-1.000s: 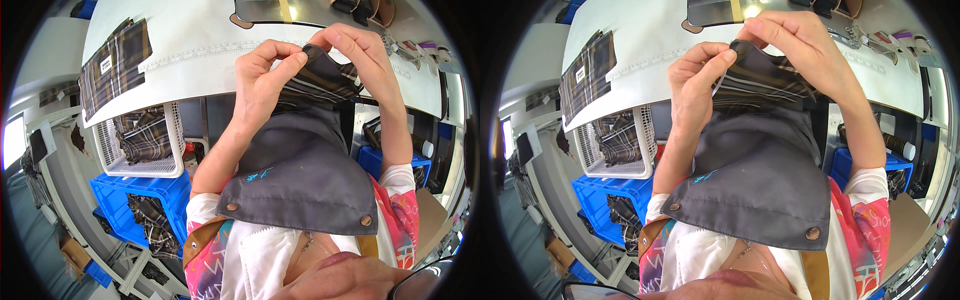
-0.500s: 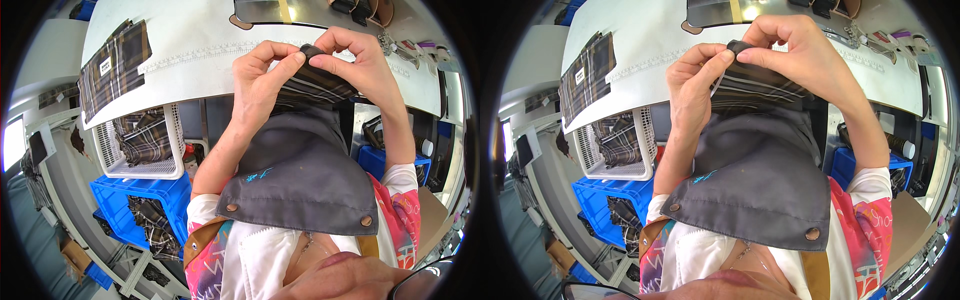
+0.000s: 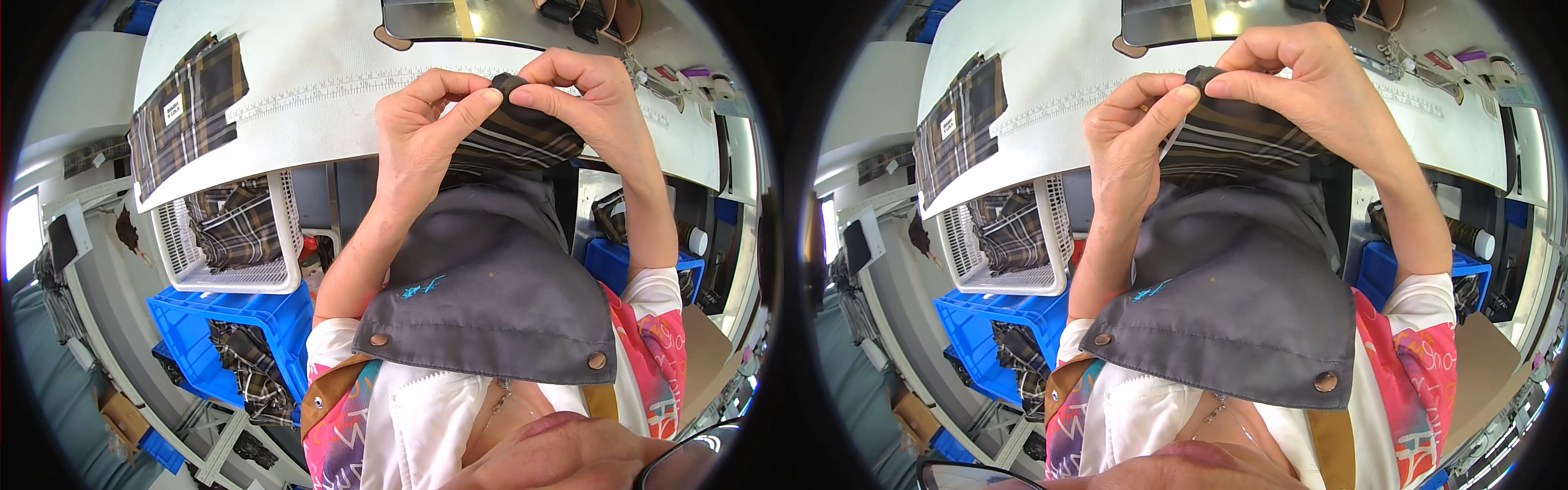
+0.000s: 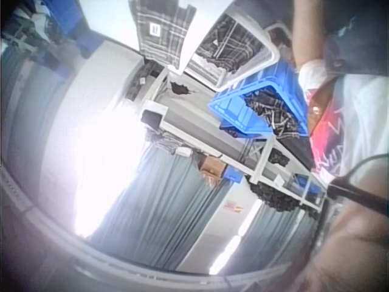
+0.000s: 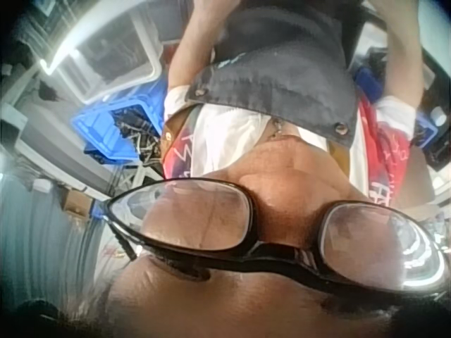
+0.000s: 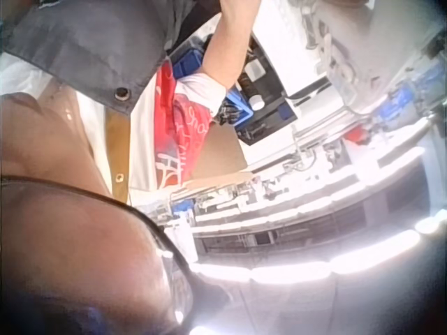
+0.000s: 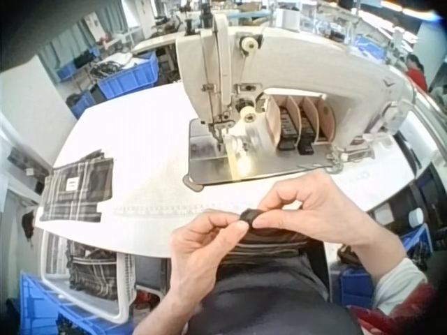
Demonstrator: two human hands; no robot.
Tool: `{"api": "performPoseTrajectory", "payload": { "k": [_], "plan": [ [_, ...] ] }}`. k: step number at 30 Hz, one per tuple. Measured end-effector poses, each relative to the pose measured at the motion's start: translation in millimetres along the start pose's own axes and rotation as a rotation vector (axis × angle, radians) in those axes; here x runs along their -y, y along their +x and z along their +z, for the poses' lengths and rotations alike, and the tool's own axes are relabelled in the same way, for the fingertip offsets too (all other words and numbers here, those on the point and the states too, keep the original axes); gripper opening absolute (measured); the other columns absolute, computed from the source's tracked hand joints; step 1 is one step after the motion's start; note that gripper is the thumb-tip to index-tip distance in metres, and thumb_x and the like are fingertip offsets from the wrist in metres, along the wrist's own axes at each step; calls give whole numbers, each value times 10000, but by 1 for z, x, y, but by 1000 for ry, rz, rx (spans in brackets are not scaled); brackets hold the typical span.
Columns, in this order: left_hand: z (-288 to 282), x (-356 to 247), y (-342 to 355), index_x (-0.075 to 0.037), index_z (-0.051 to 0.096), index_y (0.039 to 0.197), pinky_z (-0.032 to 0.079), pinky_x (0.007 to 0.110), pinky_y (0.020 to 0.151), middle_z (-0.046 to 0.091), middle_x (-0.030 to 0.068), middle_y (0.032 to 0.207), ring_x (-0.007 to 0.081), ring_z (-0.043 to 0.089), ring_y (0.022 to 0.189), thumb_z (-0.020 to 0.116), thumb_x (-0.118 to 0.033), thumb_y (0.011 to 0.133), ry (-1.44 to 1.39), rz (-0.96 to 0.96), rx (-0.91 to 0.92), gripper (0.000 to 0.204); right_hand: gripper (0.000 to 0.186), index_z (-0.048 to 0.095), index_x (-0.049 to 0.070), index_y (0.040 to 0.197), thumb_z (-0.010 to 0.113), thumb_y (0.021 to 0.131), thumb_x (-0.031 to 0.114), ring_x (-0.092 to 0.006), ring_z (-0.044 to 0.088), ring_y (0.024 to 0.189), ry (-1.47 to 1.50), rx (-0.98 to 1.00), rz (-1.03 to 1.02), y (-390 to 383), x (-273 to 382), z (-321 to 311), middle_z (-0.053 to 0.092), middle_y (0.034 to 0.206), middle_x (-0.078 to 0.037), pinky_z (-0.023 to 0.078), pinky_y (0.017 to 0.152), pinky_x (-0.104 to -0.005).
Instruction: Sewing together pieces of plaid fabric using an industrial sewing machine.
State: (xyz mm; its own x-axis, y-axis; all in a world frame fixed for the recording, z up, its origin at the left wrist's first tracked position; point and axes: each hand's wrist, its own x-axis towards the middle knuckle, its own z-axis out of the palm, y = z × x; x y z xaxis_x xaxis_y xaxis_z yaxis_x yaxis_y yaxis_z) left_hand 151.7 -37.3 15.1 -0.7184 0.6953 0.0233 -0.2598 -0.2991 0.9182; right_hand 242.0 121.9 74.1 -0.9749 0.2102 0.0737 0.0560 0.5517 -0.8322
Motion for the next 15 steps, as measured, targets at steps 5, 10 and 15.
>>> {"api": "performPoseTrajectory", "payload": {
  "k": [5, 10, 15],
  "plan": [
    [1, -1, 0, 42, 659, 876, 436, 204, 679, 638, 44, 799, 77, 552, 751, 699, -61, 798, -18, 3, 4, 135, 168, 653, -6, 785, 685, 803, 158, -58, 493, 606, 24, -58, -64, 0, -2, 3, 573, 628, 4, 386, 565, -226],
    [2, -2, 0, 44, 657, 868, 436, 202, 676, 639, 45, 790, 78, 557, 747, 696, -60, 799, -9, 15, 4, 131, 155, 665, -3, 809, 683, 803, 151, -58, 504, 617, 32, -51, -67, 0, 0, 1, 594, 645, -1, 398, 580, -223],
    [3, -1, 0, 33, 656, 851, 439, 207, 671, 640, 46, 783, 80, 562, 745, 695, -77, 798, 69, 40, 10, 128, 149, 671, 3, 835, 685, 800, 148, -60, 519, 633, 19, -62, -116, -1, -3, 0, 616, 668, -11, 409, 601, -222]
  ]
}}
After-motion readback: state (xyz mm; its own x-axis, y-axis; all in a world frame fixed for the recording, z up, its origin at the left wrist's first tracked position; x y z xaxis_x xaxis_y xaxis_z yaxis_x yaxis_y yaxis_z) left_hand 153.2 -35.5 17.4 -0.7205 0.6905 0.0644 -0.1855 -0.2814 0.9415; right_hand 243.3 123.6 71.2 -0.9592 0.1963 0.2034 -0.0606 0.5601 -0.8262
